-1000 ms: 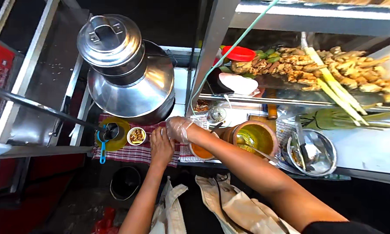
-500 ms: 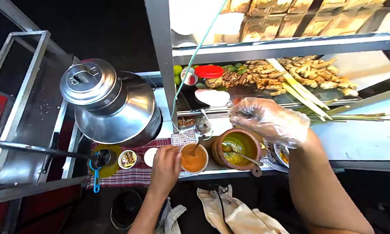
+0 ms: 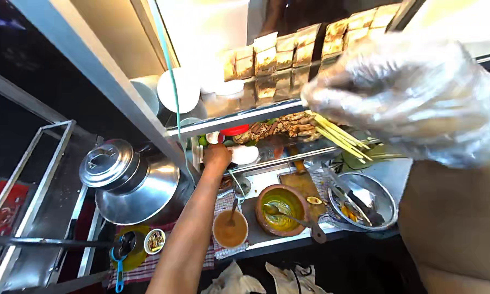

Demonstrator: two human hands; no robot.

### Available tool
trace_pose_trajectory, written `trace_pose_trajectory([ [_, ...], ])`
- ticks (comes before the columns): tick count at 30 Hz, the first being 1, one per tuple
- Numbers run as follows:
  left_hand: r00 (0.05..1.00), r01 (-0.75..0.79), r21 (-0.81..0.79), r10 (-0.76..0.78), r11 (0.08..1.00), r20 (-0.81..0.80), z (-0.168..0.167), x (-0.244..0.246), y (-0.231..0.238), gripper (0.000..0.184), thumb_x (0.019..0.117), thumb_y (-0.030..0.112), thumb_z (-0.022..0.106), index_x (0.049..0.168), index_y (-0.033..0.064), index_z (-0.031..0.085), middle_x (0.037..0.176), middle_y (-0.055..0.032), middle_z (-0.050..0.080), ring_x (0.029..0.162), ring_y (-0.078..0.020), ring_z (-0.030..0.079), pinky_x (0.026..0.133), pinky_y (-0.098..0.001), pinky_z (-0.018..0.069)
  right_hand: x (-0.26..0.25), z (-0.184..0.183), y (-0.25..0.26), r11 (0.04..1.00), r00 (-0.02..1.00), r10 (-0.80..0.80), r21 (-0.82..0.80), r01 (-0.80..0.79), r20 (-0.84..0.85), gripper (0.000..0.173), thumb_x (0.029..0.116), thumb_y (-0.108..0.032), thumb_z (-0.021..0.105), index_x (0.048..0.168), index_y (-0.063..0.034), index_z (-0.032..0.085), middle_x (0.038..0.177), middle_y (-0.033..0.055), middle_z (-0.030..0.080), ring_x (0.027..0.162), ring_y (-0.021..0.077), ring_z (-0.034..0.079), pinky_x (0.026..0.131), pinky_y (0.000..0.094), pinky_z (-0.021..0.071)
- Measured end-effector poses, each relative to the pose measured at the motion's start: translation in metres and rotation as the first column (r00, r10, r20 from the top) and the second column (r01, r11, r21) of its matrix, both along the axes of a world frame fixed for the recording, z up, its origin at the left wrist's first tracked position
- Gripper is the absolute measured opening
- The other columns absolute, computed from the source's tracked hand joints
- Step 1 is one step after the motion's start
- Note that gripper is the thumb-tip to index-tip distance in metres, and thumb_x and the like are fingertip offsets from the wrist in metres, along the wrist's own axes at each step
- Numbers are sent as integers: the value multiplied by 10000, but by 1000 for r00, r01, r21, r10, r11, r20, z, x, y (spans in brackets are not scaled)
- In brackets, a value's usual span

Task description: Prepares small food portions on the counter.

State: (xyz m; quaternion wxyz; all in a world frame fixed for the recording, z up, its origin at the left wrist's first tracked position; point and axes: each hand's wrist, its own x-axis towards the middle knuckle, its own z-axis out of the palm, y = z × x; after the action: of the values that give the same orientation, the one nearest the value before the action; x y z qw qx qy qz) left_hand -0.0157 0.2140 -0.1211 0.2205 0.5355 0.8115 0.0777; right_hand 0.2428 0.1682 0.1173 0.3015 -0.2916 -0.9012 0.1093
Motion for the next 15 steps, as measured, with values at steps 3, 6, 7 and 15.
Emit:
trace_pose_trajectory([
  [3,1000,11,8,-11,1000,-5,-7,-1,3,467,982,377,643,1172,-49,668,1248,-296,633,1185,-471,611,942,-671,493,-29,19,38,990,988,-132,-47,136,84,181,966,-389,656,940,-223,724,855,-82,631,744,7,566,670,254,478],
  [6,1000,6,56,-6,998,-13,-12,-1,6,386,971,289,642,1192,-28,660,1217,-269,655,1161,-452,627,934,-658,501,-69,13,108,998,957,-57,-3,60,285,242,961,-415,649,957,-178,696,884,16,642,833,160,613,745,443,494],
  [7,1000,0,99,0,995,2,-11,0,5,375,976,272,633,1208,-22,652,1204,-265,661,1150,-446,633,935,-651,503,-82,4,137,998,927,-32,57,11,374,245,956,-430,640,979,-193,700,934,26,670,900,184,650,803,470,531],
  [15,975,189,586,-222,788,-16,37,17,-83,234,1028,237,599,1103,41,704,1051,-132,705,1028,-282,689,937,-475,559,-155,-24,230,986,615,-125,167,-11,779,285,832,-427,757,936,-167,704,907,136,671,857,349,648,677,604,471],
])
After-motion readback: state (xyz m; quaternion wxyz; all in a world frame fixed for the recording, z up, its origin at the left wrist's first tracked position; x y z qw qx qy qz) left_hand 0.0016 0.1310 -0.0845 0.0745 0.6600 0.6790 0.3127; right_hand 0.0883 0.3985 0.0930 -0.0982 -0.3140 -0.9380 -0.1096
